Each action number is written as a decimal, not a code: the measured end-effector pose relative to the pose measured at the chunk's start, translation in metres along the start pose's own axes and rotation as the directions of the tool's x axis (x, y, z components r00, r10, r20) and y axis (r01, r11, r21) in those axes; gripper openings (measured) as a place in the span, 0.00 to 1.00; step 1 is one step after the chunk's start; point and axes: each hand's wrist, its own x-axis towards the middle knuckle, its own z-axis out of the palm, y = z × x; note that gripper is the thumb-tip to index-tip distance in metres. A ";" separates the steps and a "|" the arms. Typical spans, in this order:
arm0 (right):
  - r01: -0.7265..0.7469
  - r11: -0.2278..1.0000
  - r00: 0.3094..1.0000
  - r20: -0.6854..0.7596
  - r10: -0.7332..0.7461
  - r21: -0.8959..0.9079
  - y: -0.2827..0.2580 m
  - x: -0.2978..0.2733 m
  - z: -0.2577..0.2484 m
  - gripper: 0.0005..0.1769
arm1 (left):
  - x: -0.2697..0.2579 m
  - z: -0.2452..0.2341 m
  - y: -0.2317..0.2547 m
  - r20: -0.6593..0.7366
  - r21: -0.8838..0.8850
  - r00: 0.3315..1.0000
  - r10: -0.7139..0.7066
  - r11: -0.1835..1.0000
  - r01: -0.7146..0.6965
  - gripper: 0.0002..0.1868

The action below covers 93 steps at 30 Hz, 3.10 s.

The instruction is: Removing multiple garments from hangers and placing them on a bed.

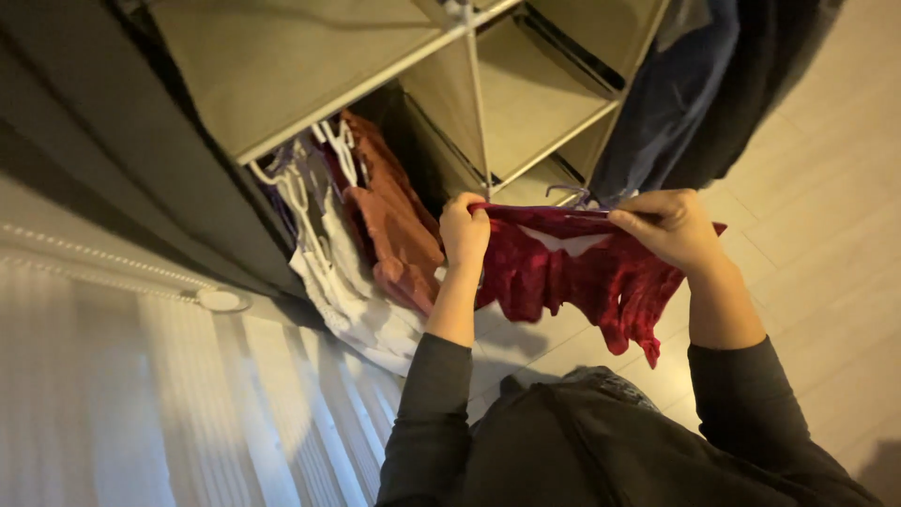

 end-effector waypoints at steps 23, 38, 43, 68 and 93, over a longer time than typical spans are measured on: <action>0.027 0.821 0.709 -0.590 0.387 0.571 0.113 -0.191 -0.168 0.18 | -0.108 0.201 0.060 0.686 -0.555 0.726 -0.054 0.607 0.569 0.14; -0.311 0.770 0.560 -0.548 0.622 0.557 0.137 -0.361 -0.185 0.27 | -0.315 0.228 0.282 0.761 -0.643 0.483 0.434 0.405 0.650 0.08; -0.452 0.716 0.535 -0.481 0.694 0.531 0.120 -0.404 -0.174 0.36 | -0.379 0.229 0.343 0.692 -0.684 0.396 0.604 0.371 0.629 0.07; -0.243 0.738 0.035 -0.755 0.655 0.629 0.163 -0.448 -0.441 0.07 | -0.483 0.480 0.480 0.794 -0.608 -0.067 0.605 0.791 -0.067 0.25; -0.379 0.790 -0.353 -0.865 0.357 0.481 0.244 -0.525 -0.557 0.07 | -0.588 0.623 0.609 0.640 -0.484 -0.402 0.655 0.750 0.452 0.15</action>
